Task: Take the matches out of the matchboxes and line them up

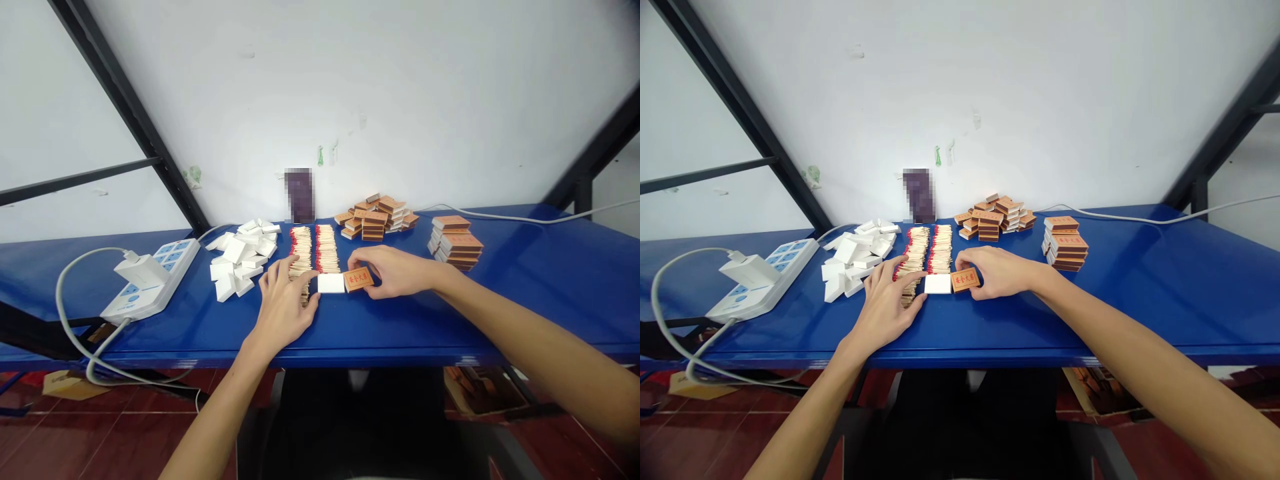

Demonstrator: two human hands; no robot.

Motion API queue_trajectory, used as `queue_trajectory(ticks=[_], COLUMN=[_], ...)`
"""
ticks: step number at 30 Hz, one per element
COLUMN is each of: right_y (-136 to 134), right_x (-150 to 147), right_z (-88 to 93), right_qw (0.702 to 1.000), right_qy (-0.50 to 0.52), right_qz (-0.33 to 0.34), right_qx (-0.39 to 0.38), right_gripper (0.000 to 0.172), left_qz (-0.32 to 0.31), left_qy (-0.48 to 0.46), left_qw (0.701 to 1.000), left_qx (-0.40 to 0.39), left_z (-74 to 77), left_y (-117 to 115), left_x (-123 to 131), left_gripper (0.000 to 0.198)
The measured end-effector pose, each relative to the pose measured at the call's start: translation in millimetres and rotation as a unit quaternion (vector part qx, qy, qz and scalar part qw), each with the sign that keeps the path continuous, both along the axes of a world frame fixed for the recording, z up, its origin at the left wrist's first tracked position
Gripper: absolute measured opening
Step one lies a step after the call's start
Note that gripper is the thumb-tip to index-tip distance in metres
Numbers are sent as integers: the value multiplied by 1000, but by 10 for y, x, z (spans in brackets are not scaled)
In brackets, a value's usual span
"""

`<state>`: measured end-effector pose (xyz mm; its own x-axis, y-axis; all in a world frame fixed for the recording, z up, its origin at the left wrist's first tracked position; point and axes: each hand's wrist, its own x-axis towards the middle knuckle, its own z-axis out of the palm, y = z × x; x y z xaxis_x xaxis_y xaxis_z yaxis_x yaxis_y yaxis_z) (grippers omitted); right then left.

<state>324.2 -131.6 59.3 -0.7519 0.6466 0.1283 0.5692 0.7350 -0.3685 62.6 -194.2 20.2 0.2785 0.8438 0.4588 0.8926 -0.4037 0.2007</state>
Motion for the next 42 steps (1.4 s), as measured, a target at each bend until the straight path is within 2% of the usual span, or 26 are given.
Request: queue_trajectory(ticks=[6, 18, 27, 33, 37, 42], right_y=[22, 40, 72, 68, 87, 118], right_x=[24, 36, 47, 33, 24, 0], right_z=[5, -15, -26, -56, -115, -169], right_qw=[1000, 999, 999, 999, 993, 964], right_qy=[-2, 31, -13, 22, 101, 214], right_qz=[-19, -29, -39, -36, -24, -8], right_qx=[13, 13, -16, 2, -50, -155], right_gripper=[31, 20, 16, 22, 27, 24], left_qz=[-1, 11, 15, 15, 12, 11], left_qy=[-4, 8, 7, 6, 2, -3], left_qw=[1000, 1000, 1000, 1000, 1000, 1000], left_qx=[5, 1, 0, -1, -3, -4], left_z=[-3, -2, -3, -8, -15, -11], left_y=[4, -4, -3, 4, 10, 3], left_x=[2, 7, 13, 11, 6, 5], left_gripper=[35, 38, 37, 37, 38, 37])
